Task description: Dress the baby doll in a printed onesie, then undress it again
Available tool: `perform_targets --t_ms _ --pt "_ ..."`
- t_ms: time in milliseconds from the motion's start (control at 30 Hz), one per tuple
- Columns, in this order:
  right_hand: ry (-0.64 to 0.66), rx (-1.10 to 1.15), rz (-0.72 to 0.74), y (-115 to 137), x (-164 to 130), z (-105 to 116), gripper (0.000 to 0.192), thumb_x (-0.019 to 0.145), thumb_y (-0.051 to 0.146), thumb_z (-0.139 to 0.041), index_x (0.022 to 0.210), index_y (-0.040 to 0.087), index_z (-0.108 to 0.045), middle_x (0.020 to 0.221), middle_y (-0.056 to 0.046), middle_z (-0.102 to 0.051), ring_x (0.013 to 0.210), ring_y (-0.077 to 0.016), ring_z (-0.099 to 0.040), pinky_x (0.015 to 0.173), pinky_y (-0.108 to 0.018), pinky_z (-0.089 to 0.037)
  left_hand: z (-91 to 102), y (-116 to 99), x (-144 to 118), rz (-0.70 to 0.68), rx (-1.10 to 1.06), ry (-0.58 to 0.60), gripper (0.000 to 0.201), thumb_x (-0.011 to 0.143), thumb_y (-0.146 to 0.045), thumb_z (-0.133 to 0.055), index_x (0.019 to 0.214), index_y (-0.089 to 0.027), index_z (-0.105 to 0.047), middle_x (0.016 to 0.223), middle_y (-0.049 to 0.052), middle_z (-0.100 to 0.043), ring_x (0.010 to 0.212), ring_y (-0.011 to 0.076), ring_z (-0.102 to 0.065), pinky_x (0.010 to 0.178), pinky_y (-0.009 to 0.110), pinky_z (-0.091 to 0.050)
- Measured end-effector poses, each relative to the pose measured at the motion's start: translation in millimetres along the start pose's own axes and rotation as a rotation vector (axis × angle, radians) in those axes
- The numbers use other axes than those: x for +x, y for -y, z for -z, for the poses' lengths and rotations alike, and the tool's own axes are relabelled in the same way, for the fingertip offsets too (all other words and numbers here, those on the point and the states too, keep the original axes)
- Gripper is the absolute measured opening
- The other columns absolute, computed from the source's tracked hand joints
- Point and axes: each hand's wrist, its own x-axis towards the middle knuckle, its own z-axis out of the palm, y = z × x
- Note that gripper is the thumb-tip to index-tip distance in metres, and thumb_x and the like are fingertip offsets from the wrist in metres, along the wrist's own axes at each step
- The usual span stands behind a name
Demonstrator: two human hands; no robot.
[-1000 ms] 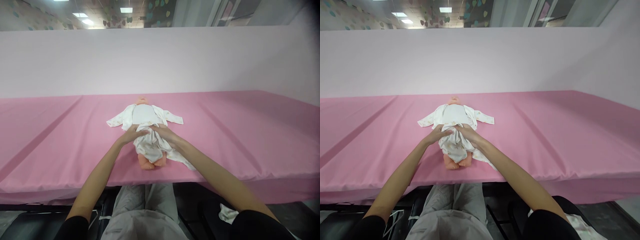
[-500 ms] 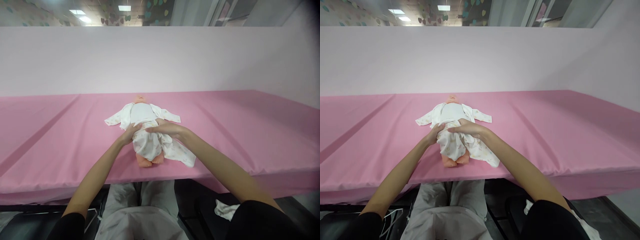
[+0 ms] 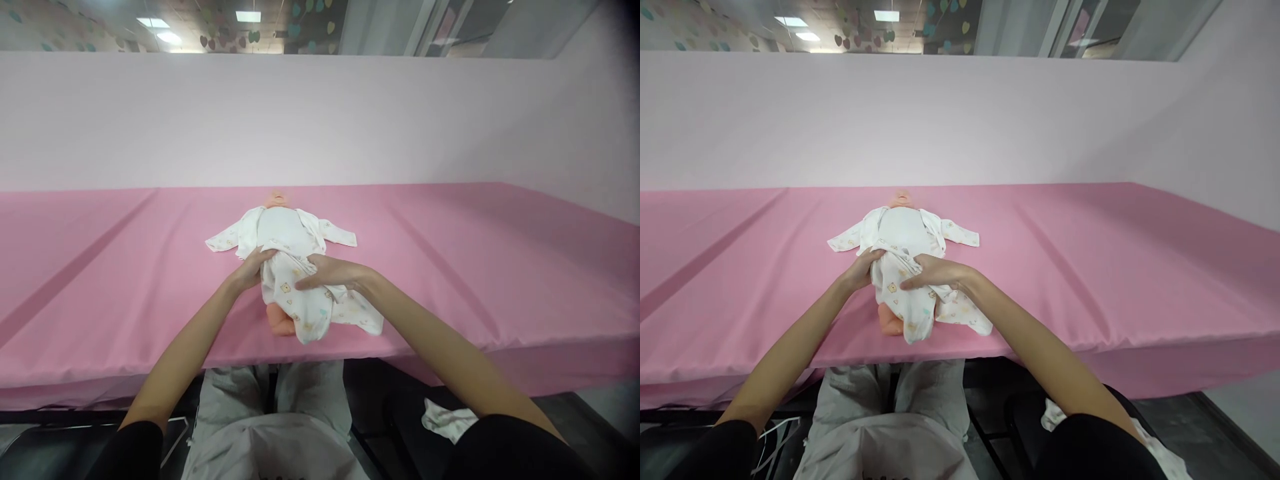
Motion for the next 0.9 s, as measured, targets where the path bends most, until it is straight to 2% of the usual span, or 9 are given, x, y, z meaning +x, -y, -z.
perform_targets --t_ms 100,167,300,367,467,533,600,767,900 --pt "-0.041 0.147 -0.024 1 5 2 0.032 0.065 0.024 -0.080 0.093 0.017 -0.064 0.094 -0.006 -0.070 0.088 -0.0210 -0.066 0.073 -0.030 -0.055 -3.8 3 -2 -0.013 0.008 0.005 0.054 0.072 -0.050 -0.068 0.110 -0.013 -0.063 0.100 0.014 -0.069 0.094 0.0261 -0.065 0.080 0.035 -0.051" --pt "-0.138 0.265 0.012 -1 10 0 0.027 0.070 0.022 -0.075 0.094 0.016 -0.063 0.092 -0.006 -0.070 0.085 -0.0188 -0.066 0.073 -0.029 -0.055 -6.0 2 -4 -0.028 0.121 0.042 0.057 0.068 -0.049 -0.072 0.112 -0.013 -0.063 0.106 0.013 -0.068 0.100 0.0275 -0.063 0.083 0.037 -0.050" --pt "-0.270 0.340 -0.037 -6 17 -6 0.022 0.072 0.014 -0.070 0.092 0.014 -0.062 0.087 -0.006 -0.070 0.078 -0.0167 -0.066 0.066 -0.025 -0.054 -11.5 -1 -10 -0.036 0.407 0.161 0.065 0.057 -0.034 -0.083 0.117 -0.019 -0.062 0.113 0.010 -0.066 0.109 0.0288 -0.059 0.089 0.037 -0.048" --pt "-0.247 0.348 -0.049 -7 16 -6 0.022 0.072 0.015 -0.071 0.092 0.014 -0.062 0.089 -0.007 -0.070 0.079 -0.0169 -0.066 0.066 -0.024 -0.054 -13.3 -2 -10 -0.045 0.406 0.120 0.058 0.064 -0.037 -0.079 0.117 -0.019 -0.062 0.113 0.010 -0.066 0.109 0.0287 -0.058 0.089 0.037 -0.048" --pt "-0.098 0.314 -0.068 -5 9 -3 0.029 0.066 0.020 -0.078 0.091 0.016 -0.063 0.091 -0.006 -0.070 0.083 -0.0187 -0.066 0.069 -0.025 -0.056 -13.4 -1 -9 -0.043 0.239 0.072 0.051 0.074 -0.043 -0.071 0.117 -0.016 -0.062 0.114 0.012 -0.066 0.106 0.0278 -0.061 0.088 0.039 -0.048" --pt "0.005 0.254 -0.096 -4 4 -1 0.036 0.058 0.016 -0.082 0.089 0.019 -0.063 0.090 -0.005 -0.070 0.083 -0.0195 -0.066 0.067 -0.025 -0.057 -13.2 1 -8 -0.021 0.116 0.091 0.052 0.075 -0.045 -0.070 0.117 -0.015 -0.061 0.113 0.013 -0.067 0.102 0.0268 -0.063 0.088 0.039 -0.049" --pt "0.047 0.243 -0.091 -4 2 -1 0.041 0.054 0.010 -0.082 0.089 0.019 -0.064 0.088 -0.004 -0.071 0.080 -0.0190 -0.066 0.067 -0.025 -0.057 -14.1 5 -6 -0.015 0.029 0.079 0.055 0.074 -0.048 -0.071 0.116 -0.014 -0.062 0.112 0.013 -0.067 0.100 0.0262 -0.064 0.087 0.038 -0.049" --pt "-0.033 0.534 0.006 -8 12 -7 0.028 0.062 0.010 -0.068 0.089 0.014 -0.064 0.074 -0.003 -0.070 0.065 -0.0164 -0.065 0.062 -0.025 -0.054 -17.7 14 -3 -0.010 -0.028 0.003 0.053 0.072 -0.048 -0.072 0.112 -0.015 -0.064 0.110 0.011 -0.068 0.093 0.0226 -0.065 0.083 0.033 -0.050" --pt "-0.064 0.649 0.044 -11 20 -13 0.022 0.062 0.007 -0.062 0.083 0.012 -0.064 0.064 -0.003 -0.068 0.058 -0.0163 -0.064 0.055 -0.023 -0.051 -13.7 14 -3 0.010 0.032 0.033 0.055 0.067 -0.050 -0.074 0.109 -0.015 -0.065 0.103 0.009 -0.070 0.084 0.0189 -0.065 0.077 0.030 -0.050"
